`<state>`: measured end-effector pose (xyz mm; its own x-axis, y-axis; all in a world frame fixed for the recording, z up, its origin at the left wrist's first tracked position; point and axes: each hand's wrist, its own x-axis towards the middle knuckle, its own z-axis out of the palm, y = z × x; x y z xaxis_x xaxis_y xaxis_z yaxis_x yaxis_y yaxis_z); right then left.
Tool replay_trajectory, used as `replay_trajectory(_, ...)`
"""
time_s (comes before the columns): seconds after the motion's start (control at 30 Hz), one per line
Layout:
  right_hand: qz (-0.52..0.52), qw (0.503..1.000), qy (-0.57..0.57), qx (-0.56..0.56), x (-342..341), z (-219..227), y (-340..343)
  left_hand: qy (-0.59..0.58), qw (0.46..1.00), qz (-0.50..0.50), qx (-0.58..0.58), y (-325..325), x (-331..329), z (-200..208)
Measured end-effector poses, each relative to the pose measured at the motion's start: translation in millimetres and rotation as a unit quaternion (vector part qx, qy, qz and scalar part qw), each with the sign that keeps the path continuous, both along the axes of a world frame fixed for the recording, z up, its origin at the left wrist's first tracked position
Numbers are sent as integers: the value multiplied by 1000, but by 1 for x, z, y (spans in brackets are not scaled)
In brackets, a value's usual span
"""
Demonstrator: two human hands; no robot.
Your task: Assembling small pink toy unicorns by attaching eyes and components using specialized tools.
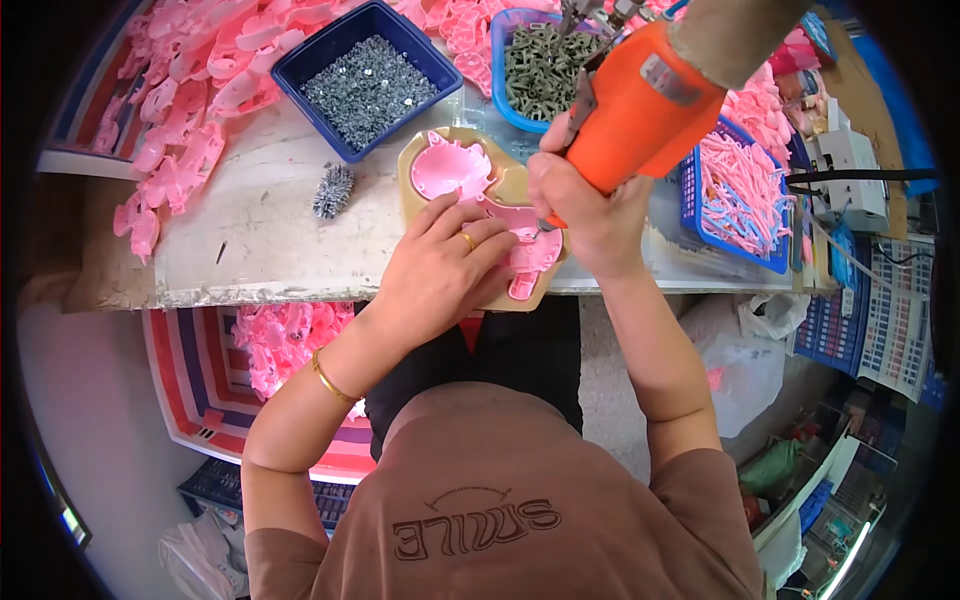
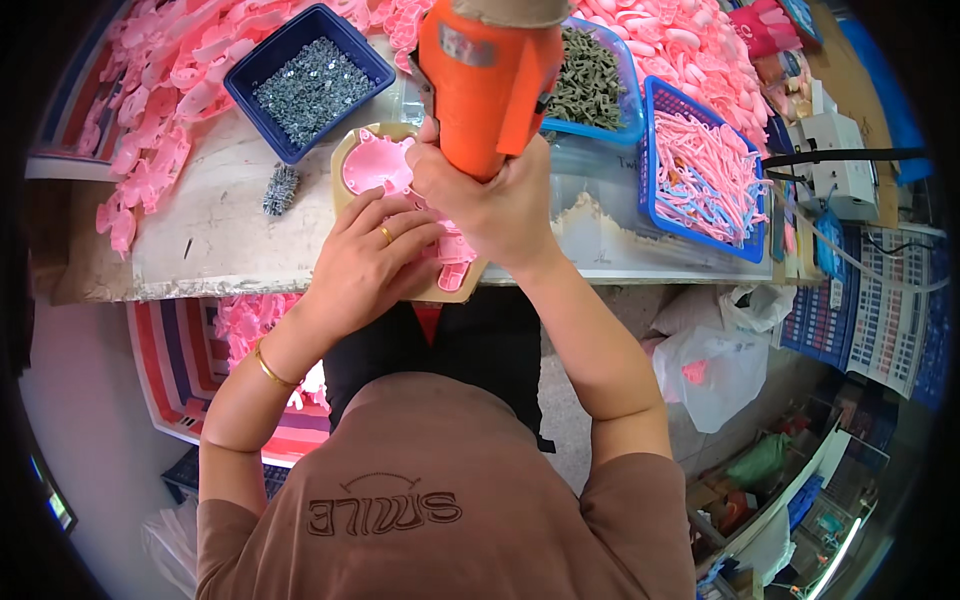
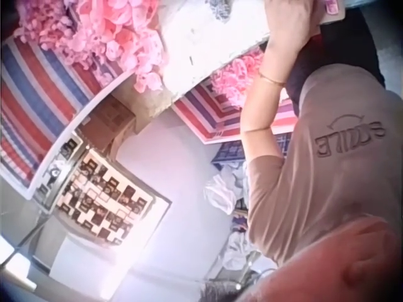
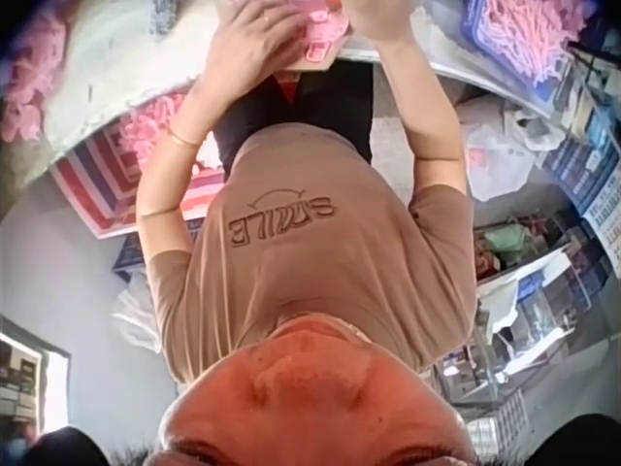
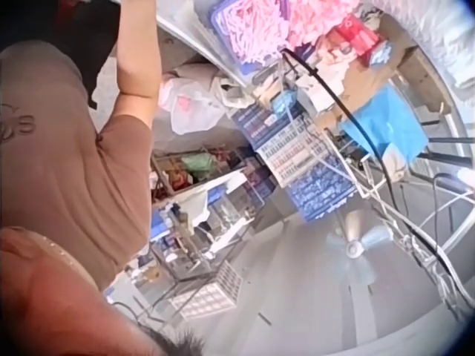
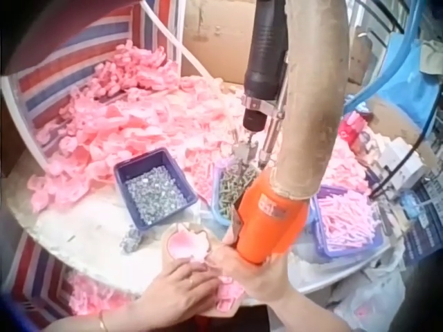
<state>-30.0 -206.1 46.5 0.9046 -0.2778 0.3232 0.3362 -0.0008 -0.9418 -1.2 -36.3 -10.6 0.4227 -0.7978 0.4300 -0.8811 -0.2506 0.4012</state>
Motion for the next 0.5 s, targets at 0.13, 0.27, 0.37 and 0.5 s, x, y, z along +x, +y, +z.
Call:
replay_trajectory(0.13,-1,1000,19,-11,0,-3,2,0,1000,5,1,0,-1,-1)
replay_trajectory(0.27,81,996,43,-23,3,11,-6,-12,1000,1,8,2,-3,-3)
replay_trajectory(0.37,116,990,-30,-73,15,35,-2,-20,1000,18,11,8,-11,-1)
replay_trajectory(0.5,130,984,-67,-97,28,79,11,-15,998,61,13,17,-19,-1)
